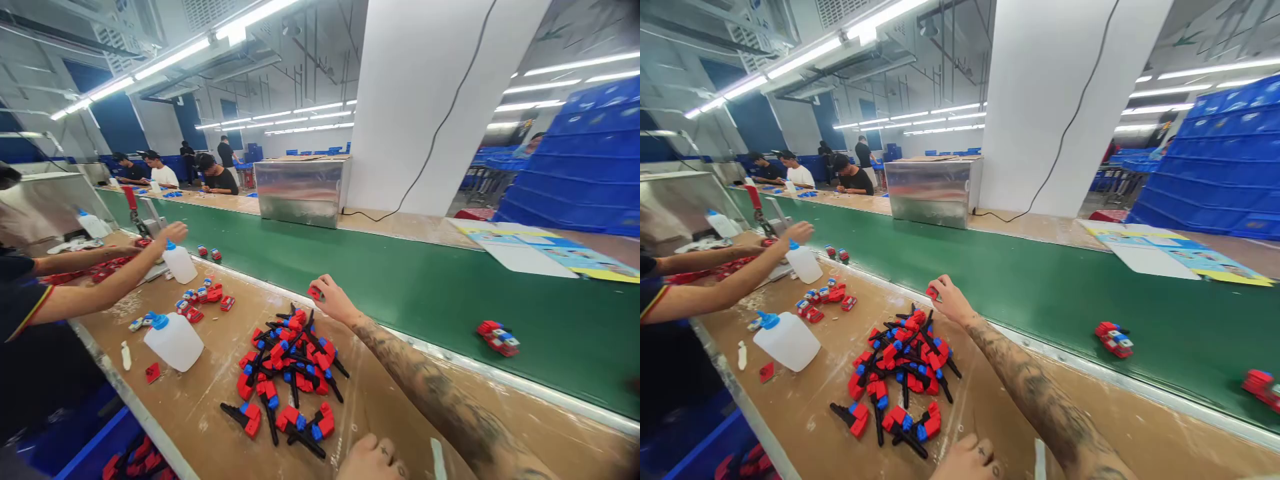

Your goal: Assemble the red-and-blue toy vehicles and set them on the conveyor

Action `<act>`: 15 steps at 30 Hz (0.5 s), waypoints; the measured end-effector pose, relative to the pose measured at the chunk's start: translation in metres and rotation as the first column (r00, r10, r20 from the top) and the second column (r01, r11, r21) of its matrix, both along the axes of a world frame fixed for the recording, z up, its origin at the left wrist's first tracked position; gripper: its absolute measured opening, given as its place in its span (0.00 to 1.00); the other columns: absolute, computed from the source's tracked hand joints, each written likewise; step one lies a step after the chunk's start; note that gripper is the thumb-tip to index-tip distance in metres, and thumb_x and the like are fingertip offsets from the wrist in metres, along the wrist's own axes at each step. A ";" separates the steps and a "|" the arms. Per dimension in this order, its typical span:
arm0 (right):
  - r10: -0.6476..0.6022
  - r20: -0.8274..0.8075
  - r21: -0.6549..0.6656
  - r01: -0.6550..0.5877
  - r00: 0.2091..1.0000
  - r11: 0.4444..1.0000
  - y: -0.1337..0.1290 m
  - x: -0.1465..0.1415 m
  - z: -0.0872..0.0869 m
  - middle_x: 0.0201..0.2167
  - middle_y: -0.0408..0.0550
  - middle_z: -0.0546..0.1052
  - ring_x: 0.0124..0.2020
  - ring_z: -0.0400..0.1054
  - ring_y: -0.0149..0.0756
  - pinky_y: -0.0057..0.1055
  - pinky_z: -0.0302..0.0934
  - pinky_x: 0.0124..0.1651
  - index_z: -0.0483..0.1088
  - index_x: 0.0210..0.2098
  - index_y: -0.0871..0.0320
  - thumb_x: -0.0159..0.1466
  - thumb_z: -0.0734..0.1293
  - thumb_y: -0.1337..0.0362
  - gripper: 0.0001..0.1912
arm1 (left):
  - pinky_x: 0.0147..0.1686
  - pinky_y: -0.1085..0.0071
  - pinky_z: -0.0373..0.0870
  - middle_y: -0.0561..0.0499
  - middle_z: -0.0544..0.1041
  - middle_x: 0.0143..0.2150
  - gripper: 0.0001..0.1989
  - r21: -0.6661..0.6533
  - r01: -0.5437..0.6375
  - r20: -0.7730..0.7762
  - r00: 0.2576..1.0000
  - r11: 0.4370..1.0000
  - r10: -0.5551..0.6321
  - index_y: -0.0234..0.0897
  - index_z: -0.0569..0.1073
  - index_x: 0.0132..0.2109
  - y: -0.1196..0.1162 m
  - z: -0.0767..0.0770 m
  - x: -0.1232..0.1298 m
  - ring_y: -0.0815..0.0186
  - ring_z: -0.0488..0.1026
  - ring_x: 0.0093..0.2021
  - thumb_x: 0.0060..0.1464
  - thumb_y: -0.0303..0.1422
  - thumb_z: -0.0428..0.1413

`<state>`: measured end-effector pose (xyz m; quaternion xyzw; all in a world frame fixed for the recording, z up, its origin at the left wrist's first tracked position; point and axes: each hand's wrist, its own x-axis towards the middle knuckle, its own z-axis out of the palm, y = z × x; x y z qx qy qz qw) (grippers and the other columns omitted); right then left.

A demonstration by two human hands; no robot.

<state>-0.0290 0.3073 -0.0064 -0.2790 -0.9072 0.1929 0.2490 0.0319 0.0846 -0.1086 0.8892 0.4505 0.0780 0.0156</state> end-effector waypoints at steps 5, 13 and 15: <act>-0.037 -0.193 -0.046 0.029 0.981 0.999 -0.055 0.131 0.008 0.41 0.48 0.70 0.36 0.65 0.34 0.30 0.62 0.42 0.68 0.42 0.56 0.56 0.71 0.67 0.14 | 0.32 0.65 0.67 0.47 0.75 0.34 0.07 0.141 0.135 -0.097 0.988 0.981 -0.122 0.37 0.71 0.36 -0.011 0.052 -0.016 0.59 0.71 0.39 0.63 0.33 0.54; -0.695 -0.439 -0.825 0.051 0.570 0.563 -0.139 0.308 -0.045 0.25 0.40 0.68 0.21 0.55 0.26 0.24 0.48 0.20 0.70 0.40 0.59 0.55 0.72 0.52 0.20 | 0.62 0.54 0.62 0.45 0.74 0.47 0.10 -0.126 0.168 0.048 0.985 0.978 -0.163 0.37 0.72 0.42 -0.046 0.068 -0.030 0.54 0.65 0.58 0.52 0.24 0.55; -0.739 -0.458 -0.844 0.018 0.494 0.536 -0.156 0.332 -0.056 0.32 0.43 0.72 0.19 0.52 0.23 0.22 0.41 0.17 0.69 0.46 0.57 0.55 0.72 0.52 0.24 | 0.64 0.51 0.57 0.45 0.73 0.51 0.15 -0.080 0.122 0.085 0.990 0.989 -0.115 0.39 0.72 0.46 -0.053 0.067 -0.032 0.55 0.64 0.60 0.54 0.21 0.51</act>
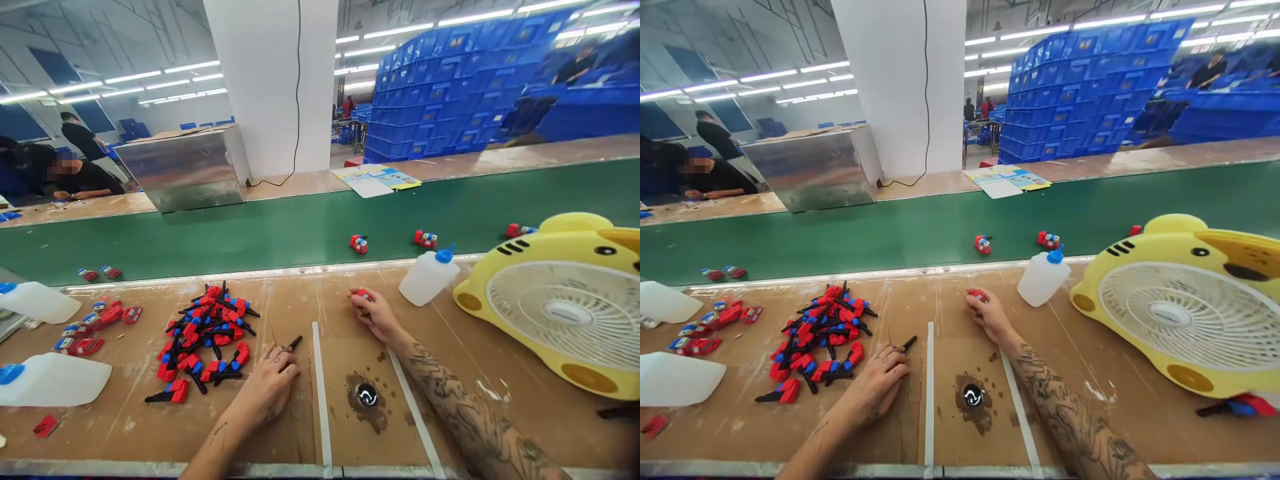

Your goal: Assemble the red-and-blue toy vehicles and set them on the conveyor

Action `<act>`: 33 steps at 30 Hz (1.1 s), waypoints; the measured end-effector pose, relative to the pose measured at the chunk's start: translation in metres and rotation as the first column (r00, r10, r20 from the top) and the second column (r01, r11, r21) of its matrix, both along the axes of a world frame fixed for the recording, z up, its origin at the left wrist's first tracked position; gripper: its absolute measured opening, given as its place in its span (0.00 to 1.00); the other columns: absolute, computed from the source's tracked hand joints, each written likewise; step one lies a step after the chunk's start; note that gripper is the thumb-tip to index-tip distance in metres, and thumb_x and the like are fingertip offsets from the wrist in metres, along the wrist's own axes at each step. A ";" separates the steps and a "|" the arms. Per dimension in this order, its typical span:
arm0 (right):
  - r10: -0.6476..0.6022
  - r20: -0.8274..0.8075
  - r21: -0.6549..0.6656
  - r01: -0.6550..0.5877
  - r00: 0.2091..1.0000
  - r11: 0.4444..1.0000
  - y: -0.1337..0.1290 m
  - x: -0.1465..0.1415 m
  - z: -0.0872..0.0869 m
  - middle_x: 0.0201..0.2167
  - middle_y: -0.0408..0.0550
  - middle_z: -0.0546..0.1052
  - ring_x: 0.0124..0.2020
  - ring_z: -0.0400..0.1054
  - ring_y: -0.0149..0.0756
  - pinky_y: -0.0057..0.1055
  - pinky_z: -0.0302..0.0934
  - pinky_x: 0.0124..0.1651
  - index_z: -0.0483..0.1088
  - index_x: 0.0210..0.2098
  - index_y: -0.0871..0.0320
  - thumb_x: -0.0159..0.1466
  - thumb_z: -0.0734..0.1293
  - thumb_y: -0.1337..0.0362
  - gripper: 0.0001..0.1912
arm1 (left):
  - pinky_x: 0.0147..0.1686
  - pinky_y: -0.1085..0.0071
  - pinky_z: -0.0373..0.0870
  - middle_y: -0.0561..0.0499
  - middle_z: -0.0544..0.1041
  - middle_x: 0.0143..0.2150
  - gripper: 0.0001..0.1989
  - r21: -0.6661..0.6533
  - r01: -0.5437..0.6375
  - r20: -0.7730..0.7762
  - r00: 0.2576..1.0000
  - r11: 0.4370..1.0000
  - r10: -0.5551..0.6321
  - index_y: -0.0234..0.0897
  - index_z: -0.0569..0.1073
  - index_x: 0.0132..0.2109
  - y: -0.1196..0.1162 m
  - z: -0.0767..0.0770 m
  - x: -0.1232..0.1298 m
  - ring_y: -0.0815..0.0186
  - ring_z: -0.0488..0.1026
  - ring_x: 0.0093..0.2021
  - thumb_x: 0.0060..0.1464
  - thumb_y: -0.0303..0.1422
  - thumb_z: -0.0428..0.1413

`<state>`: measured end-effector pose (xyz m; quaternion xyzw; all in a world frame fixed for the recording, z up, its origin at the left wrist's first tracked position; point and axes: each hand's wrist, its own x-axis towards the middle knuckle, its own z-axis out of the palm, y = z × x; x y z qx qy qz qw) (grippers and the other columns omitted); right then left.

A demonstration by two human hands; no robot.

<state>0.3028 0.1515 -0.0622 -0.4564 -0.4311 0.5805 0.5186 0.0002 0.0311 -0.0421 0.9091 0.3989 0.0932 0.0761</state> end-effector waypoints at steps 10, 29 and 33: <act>0.078 -0.556 -0.042 -0.122 0.827 0.992 -0.026 0.034 0.007 0.41 0.47 0.78 0.37 0.74 0.37 0.29 0.68 0.33 0.71 0.48 0.53 0.49 0.76 0.66 0.27 | 0.43 0.59 0.74 0.43 0.75 0.39 0.12 -0.199 -0.449 -0.079 0.893 0.871 0.443 0.33 0.74 0.47 0.010 0.030 0.005 0.54 0.75 0.40 0.56 0.28 0.53; 0.152 -0.420 0.087 -0.127 0.895 0.988 -0.018 0.035 -0.011 0.40 0.48 0.80 0.30 0.67 0.30 0.26 0.57 0.28 0.76 0.41 0.56 0.51 0.78 0.57 0.20 | 0.55 0.58 0.70 0.44 0.71 0.57 0.21 -0.094 0.522 -0.205 0.823 0.848 -0.530 0.44 0.72 0.56 0.005 0.073 0.122 0.56 0.66 0.56 0.60 0.20 0.49; 0.132 -0.403 0.087 -0.106 0.906 0.991 -0.017 0.035 -0.014 0.40 0.48 0.80 0.32 0.69 0.32 0.26 0.58 0.28 0.76 0.42 0.56 0.50 0.78 0.57 0.21 | 0.53 0.58 0.70 0.44 0.70 0.58 0.21 -0.133 0.508 -0.194 0.829 0.851 -0.525 0.45 0.72 0.55 0.005 0.073 0.121 0.55 0.66 0.56 0.61 0.20 0.48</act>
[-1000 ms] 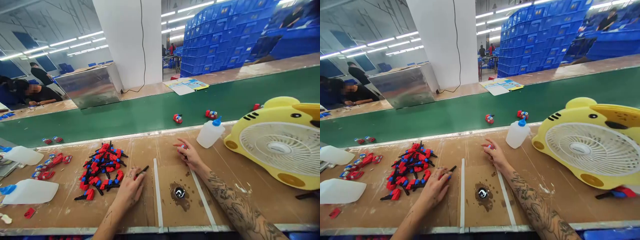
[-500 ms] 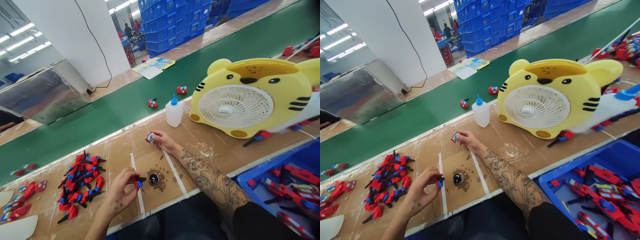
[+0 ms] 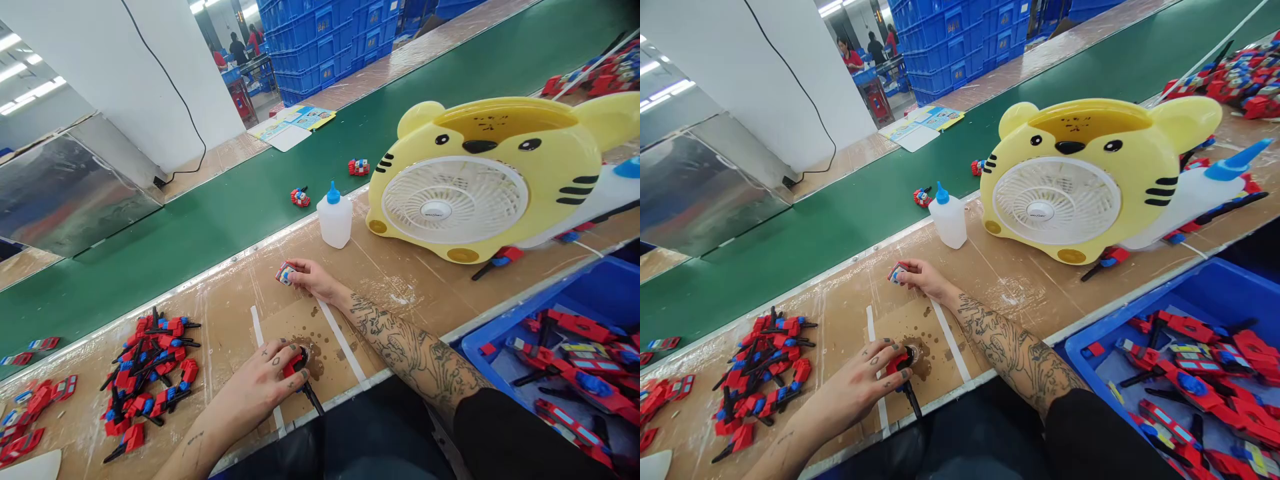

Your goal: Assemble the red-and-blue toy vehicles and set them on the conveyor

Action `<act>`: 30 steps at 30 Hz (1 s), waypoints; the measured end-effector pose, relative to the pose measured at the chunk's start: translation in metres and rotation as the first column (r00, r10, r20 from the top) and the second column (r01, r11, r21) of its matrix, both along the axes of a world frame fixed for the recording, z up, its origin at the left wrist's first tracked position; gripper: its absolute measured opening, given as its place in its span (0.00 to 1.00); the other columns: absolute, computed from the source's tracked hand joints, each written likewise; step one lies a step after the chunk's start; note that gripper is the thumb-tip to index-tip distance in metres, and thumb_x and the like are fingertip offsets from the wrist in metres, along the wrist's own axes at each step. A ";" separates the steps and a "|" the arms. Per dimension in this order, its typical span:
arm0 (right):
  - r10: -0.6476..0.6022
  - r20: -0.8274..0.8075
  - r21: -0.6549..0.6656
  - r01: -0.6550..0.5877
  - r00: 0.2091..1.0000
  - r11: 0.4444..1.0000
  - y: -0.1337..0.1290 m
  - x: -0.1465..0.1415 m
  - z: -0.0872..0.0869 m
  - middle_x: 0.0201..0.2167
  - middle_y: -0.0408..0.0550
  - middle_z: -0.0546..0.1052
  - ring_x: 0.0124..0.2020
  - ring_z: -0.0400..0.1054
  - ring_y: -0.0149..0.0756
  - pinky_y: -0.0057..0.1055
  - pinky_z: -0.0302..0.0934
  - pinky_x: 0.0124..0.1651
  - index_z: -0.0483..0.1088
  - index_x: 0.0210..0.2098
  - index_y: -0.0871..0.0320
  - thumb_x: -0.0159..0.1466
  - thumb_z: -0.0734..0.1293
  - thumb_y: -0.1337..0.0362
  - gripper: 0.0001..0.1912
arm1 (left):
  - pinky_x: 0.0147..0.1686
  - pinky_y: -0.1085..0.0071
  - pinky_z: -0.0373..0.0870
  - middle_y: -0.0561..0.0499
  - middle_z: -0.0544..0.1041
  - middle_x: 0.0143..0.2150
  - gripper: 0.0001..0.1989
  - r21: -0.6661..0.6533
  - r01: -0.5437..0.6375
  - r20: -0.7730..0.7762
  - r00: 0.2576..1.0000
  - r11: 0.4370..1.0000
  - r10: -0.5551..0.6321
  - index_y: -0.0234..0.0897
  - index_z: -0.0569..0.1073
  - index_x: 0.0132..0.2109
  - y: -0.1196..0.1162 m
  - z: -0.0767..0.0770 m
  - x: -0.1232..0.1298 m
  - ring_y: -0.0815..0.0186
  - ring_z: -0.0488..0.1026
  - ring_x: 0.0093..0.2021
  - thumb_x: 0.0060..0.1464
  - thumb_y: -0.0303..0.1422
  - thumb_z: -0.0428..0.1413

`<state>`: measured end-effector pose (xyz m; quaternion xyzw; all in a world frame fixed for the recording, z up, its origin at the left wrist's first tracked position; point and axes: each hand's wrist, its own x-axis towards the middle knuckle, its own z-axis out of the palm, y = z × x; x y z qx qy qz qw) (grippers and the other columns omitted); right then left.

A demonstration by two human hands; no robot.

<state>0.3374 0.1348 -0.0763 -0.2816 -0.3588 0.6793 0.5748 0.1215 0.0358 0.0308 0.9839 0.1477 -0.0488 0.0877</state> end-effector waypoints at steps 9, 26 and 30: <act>0.102 -0.034 0.095 -0.099 0.994 0.991 -0.010 -0.005 0.007 0.42 0.50 0.80 0.42 0.74 0.37 0.33 0.65 0.47 0.75 0.43 0.58 0.48 0.80 0.61 0.24 | 0.51 0.63 0.71 0.45 0.75 0.50 0.15 -0.718 -0.333 0.427 0.483 0.612 0.764 0.41 0.73 0.52 0.025 -0.029 -0.022 0.60 0.74 0.50 0.58 0.31 0.59; -0.079 0.398 0.332 -0.063 0.914 0.941 -0.017 -0.008 -0.001 0.48 0.52 0.77 0.50 0.72 0.44 0.44 0.64 0.57 0.71 0.53 0.56 0.51 0.79 0.56 0.33 | 0.56 0.57 0.69 0.40 0.79 0.52 0.25 -0.952 -0.103 0.288 0.001 0.287 0.958 0.33 0.76 0.52 0.062 -0.059 0.008 0.54 0.76 0.52 0.47 0.36 0.68; -0.355 0.534 0.537 0.016 0.767 0.844 -0.025 -0.014 0.009 0.48 0.51 0.76 0.49 0.71 0.44 0.42 0.66 0.54 0.70 0.53 0.54 0.56 0.76 0.59 0.26 | 0.58 0.57 0.67 0.38 0.78 0.53 0.23 -0.949 -0.109 0.301 -0.038 0.296 0.953 0.32 0.74 0.52 0.060 -0.060 0.023 0.53 0.74 0.54 0.51 0.38 0.65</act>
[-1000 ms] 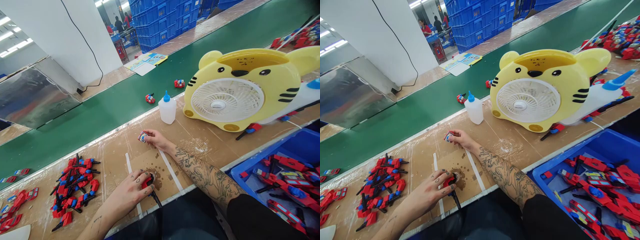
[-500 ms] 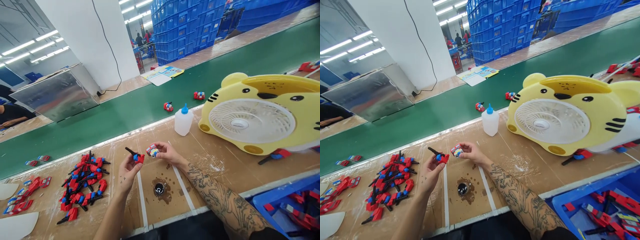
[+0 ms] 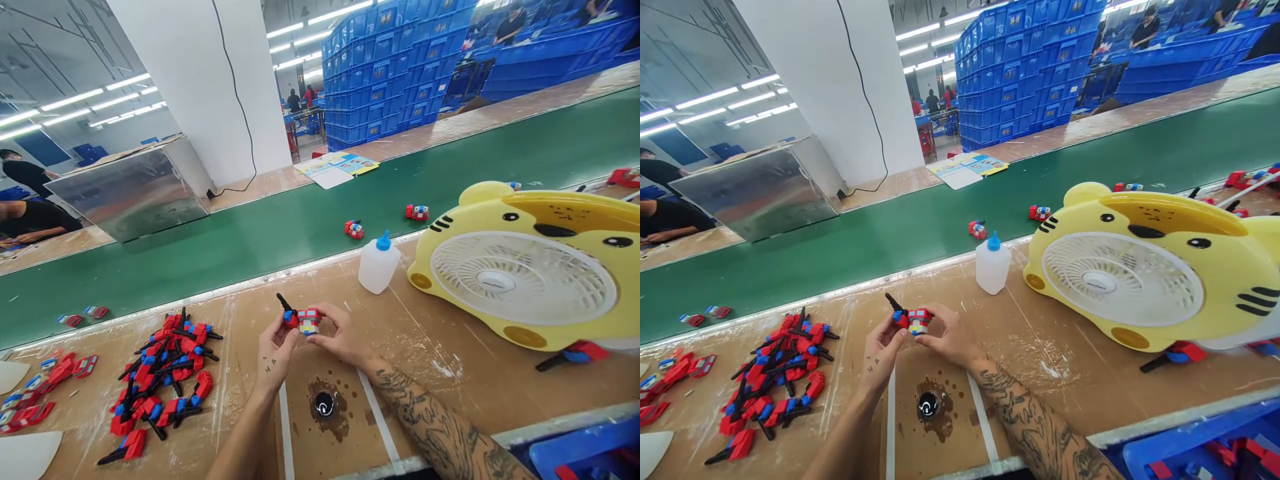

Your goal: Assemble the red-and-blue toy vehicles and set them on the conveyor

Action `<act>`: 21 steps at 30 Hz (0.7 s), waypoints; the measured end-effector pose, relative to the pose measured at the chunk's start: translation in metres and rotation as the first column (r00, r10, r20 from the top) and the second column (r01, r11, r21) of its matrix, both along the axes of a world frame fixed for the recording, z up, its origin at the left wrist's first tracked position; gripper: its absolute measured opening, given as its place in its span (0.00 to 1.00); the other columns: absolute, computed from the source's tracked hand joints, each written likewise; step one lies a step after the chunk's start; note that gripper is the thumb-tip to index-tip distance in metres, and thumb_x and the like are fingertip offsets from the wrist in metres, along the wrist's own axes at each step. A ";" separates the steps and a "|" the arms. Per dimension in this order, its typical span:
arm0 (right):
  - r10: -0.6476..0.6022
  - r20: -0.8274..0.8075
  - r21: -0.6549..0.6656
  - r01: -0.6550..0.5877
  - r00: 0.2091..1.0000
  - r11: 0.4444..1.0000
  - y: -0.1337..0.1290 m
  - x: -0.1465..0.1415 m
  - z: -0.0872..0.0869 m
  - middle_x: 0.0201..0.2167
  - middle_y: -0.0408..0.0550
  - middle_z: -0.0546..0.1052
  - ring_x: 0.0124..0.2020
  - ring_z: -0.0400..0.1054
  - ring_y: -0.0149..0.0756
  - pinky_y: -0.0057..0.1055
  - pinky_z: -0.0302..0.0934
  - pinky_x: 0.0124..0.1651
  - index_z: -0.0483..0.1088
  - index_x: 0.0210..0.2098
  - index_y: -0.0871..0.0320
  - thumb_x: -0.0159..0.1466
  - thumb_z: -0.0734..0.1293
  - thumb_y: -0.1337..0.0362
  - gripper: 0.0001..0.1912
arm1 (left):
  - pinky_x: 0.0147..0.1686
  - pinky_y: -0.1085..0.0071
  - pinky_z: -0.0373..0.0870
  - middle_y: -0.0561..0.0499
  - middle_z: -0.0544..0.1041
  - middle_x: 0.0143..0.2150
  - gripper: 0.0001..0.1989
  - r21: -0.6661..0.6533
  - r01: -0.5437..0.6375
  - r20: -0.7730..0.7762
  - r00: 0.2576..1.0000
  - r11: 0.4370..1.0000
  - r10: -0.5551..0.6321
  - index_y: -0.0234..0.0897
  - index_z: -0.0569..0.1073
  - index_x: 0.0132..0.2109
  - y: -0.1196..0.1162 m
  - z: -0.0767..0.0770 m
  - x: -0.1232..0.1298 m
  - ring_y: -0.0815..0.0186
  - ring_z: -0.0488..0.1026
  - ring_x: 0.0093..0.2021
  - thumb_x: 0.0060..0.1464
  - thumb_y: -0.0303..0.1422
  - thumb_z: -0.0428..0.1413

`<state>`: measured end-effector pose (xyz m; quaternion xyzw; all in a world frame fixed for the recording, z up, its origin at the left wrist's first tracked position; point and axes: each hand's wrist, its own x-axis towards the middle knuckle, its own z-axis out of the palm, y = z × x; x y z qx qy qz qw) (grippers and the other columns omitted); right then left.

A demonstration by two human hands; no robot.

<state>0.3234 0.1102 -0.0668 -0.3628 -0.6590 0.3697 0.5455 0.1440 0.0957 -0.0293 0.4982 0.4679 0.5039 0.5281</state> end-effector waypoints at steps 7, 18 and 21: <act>-0.295 0.130 0.403 0.221 0.947 0.888 -0.009 -0.019 0.012 0.48 0.53 0.75 0.49 0.70 0.43 0.40 0.68 0.51 0.64 0.60 0.51 0.63 0.67 0.69 0.25 | 0.50 0.70 0.69 0.47 0.75 0.47 0.30 0.153 -0.164 0.111 0.983 0.975 0.148 0.38 0.69 0.51 0.007 -0.001 0.043 0.62 0.74 0.48 0.40 0.29 0.70; -0.258 0.029 0.173 0.250 0.966 0.953 0.009 0.008 -0.004 0.47 0.53 0.74 0.50 0.69 0.46 0.42 0.63 0.54 0.63 0.58 0.54 0.65 0.62 0.40 0.31 | 0.51 0.60 0.73 0.45 0.78 0.45 0.30 -0.026 0.096 0.549 0.833 0.995 -0.066 0.39 0.79 0.45 0.014 0.053 -0.006 0.55 0.76 0.47 0.34 0.48 0.70; -0.231 0.030 0.106 0.227 0.972 0.968 0.012 0.008 -0.007 0.44 0.50 0.75 0.47 0.69 0.46 0.41 0.62 0.51 0.66 0.54 0.53 0.65 0.60 0.38 0.30 | 0.51 0.60 0.73 0.43 0.78 0.47 0.33 -0.037 0.153 0.540 0.834 0.988 -0.109 0.39 0.78 0.46 0.017 0.058 -0.013 0.54 0.75 0.47 0.35 0.54 0.66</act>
